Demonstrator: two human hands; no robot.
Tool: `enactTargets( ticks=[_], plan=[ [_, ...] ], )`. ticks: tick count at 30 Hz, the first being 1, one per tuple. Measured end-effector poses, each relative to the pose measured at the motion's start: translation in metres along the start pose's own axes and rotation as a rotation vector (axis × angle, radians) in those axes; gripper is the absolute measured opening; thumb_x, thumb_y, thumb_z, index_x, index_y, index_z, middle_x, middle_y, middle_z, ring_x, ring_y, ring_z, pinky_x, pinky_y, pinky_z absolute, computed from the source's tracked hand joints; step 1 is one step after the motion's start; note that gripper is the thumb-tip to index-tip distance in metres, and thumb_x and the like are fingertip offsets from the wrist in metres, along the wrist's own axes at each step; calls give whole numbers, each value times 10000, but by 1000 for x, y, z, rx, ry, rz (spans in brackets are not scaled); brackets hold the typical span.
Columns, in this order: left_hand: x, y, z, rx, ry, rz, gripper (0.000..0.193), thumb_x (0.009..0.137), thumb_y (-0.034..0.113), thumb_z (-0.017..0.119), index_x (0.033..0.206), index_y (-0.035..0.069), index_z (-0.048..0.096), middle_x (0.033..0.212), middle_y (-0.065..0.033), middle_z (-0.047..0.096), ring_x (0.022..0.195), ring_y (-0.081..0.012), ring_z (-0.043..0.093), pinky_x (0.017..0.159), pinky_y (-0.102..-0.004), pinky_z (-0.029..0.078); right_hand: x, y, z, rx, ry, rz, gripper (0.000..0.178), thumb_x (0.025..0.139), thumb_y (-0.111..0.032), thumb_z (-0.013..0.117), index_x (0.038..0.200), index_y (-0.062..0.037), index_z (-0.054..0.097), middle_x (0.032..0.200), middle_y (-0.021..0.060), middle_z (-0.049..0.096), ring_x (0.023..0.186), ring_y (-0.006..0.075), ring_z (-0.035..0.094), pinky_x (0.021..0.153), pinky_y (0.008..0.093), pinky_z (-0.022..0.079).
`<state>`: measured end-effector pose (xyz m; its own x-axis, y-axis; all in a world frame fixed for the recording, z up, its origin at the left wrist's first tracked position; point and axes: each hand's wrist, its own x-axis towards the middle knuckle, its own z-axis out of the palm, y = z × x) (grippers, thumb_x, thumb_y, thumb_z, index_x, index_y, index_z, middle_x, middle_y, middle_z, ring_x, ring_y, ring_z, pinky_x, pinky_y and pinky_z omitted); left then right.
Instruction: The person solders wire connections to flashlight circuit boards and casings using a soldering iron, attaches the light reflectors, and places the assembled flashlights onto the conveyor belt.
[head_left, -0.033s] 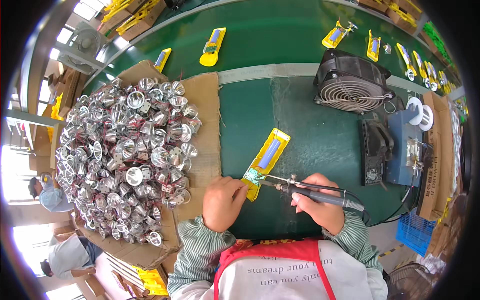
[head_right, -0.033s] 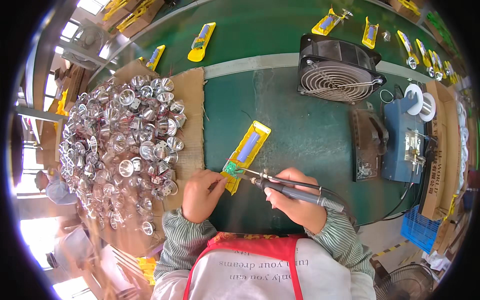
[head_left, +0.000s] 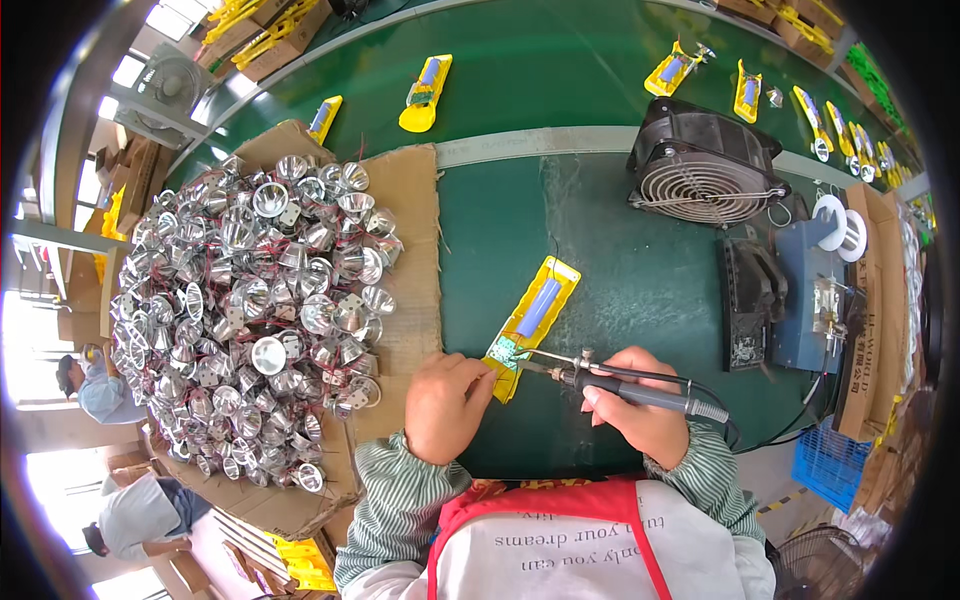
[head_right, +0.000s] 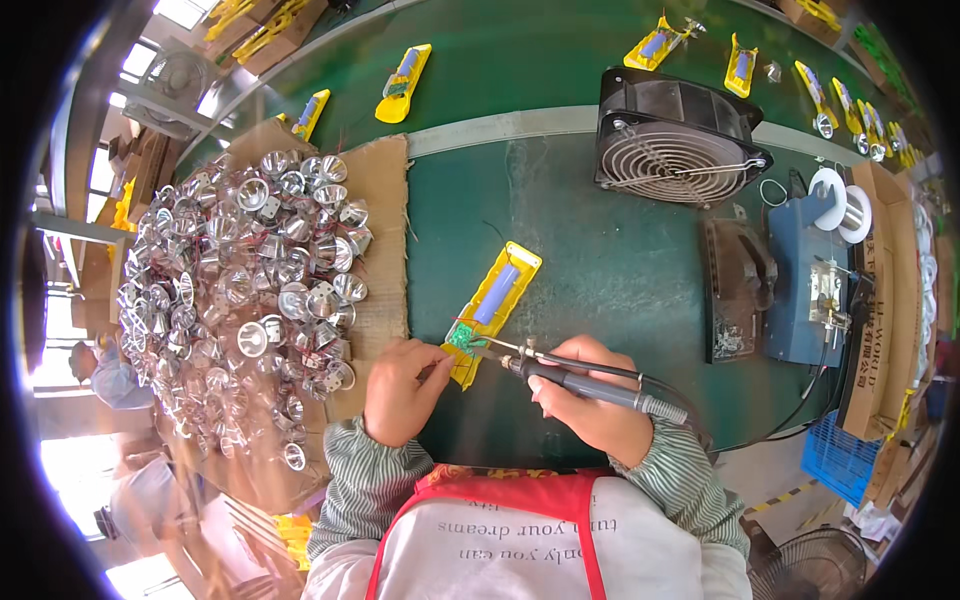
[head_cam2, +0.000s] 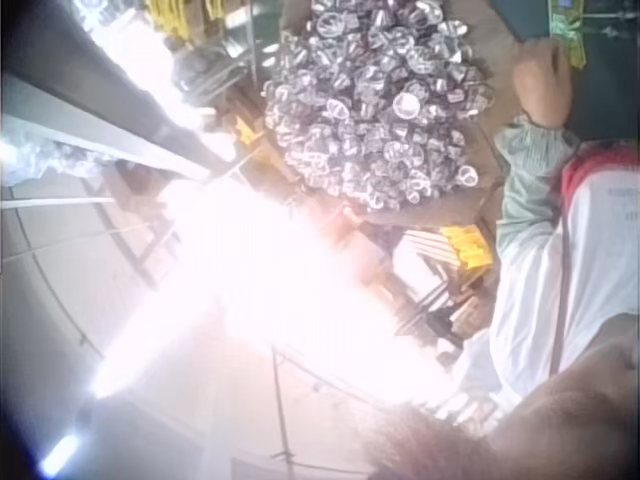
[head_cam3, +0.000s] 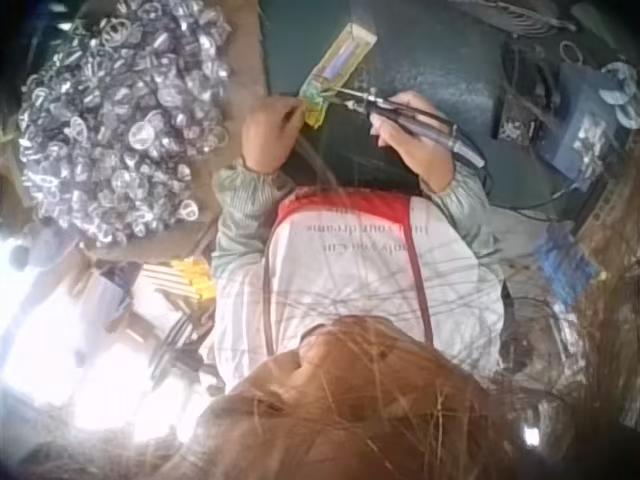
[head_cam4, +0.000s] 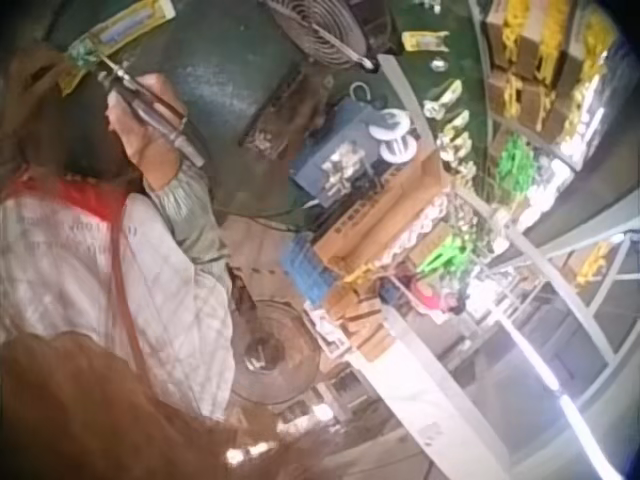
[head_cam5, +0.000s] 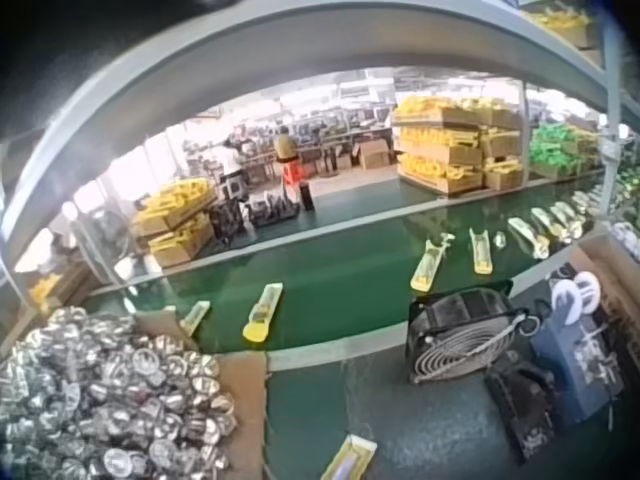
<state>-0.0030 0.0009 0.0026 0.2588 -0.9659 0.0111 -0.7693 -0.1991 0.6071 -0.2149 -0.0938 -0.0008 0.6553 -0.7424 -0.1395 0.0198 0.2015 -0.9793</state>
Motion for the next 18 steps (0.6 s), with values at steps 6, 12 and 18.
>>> enactTargets(
  ticks=[6,12,18],
  plan=[
    [5,-5,1,37,9,6,67,758,94,626,754,28,641,643,-91,555,622,-258,502,568,-363,394,10,1,3,-17,-20,6,134,785,18,607,861,43,501,721,132,617,598,134,610,503,242,508],
    [6,-4,2,52,8,21,59,747,89,629,745,32,643,639,-90,553,619,-259,497,565,-364,393,9,3,4,-35,5,-27,119,794,-36,626,859,25,547,718,72,634,610,84,603,538,219,491],
    [5,-4,0,54,1,26,60,747,89,631,745,32,646,646,-92,561,623,-261,501,569,-362,396,3,-7,-1,27,41,29,131,809,-47,629,867,31,542,735,75,636,633,87,604,546,221,492]
  ],
)
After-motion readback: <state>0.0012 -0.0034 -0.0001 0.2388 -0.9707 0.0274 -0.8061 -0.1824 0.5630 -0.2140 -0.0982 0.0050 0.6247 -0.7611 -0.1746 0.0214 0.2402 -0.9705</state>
